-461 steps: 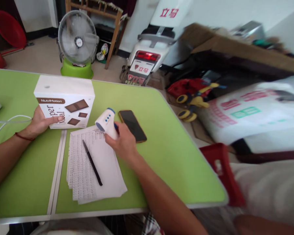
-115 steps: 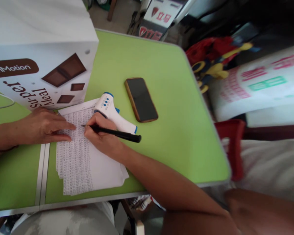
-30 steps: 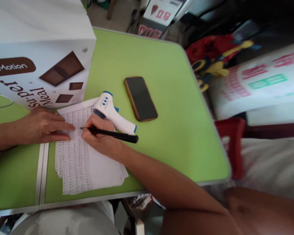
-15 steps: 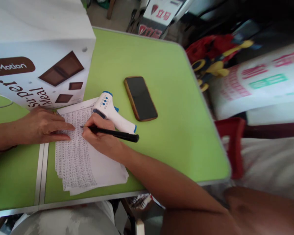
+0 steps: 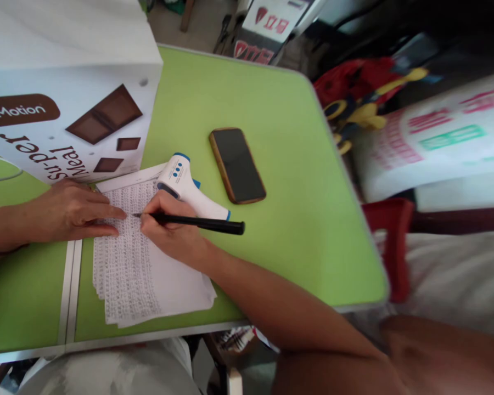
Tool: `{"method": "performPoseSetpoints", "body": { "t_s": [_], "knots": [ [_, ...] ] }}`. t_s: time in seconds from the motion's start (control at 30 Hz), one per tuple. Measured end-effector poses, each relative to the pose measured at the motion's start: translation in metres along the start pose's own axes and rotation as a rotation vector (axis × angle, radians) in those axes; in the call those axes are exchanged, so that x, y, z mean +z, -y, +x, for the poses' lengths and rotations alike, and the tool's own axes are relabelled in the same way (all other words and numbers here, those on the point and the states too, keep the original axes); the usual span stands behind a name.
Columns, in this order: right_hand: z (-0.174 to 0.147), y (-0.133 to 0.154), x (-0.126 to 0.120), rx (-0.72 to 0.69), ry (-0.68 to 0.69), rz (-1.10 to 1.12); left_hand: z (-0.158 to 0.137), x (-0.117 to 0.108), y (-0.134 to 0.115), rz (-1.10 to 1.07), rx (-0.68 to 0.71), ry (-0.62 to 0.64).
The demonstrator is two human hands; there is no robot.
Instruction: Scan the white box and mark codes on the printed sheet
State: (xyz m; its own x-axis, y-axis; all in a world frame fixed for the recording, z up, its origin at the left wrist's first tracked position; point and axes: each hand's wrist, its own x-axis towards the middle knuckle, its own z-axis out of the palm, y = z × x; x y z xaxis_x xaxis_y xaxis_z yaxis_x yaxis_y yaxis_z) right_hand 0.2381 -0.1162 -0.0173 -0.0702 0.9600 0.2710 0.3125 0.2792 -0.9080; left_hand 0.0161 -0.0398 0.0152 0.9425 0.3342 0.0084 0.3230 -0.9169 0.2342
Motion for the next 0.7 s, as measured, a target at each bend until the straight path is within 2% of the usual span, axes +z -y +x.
{"method": "performPoseSetpoints", "body": {
  "t_s": [0.33,0.7],
  "knots": [
    [0.0010,0.0067,0.0005,-0.006,0.094,-0.044,0.0001,0.0004,0.0002,-0.001,0.006,-0.011],
    [-0.0007,0.0025,0.0029,-0.055,0.053,-0.035,0.0004,-0.0003,-0.0004,-0.004,0.000,0.003]
  ]
}}
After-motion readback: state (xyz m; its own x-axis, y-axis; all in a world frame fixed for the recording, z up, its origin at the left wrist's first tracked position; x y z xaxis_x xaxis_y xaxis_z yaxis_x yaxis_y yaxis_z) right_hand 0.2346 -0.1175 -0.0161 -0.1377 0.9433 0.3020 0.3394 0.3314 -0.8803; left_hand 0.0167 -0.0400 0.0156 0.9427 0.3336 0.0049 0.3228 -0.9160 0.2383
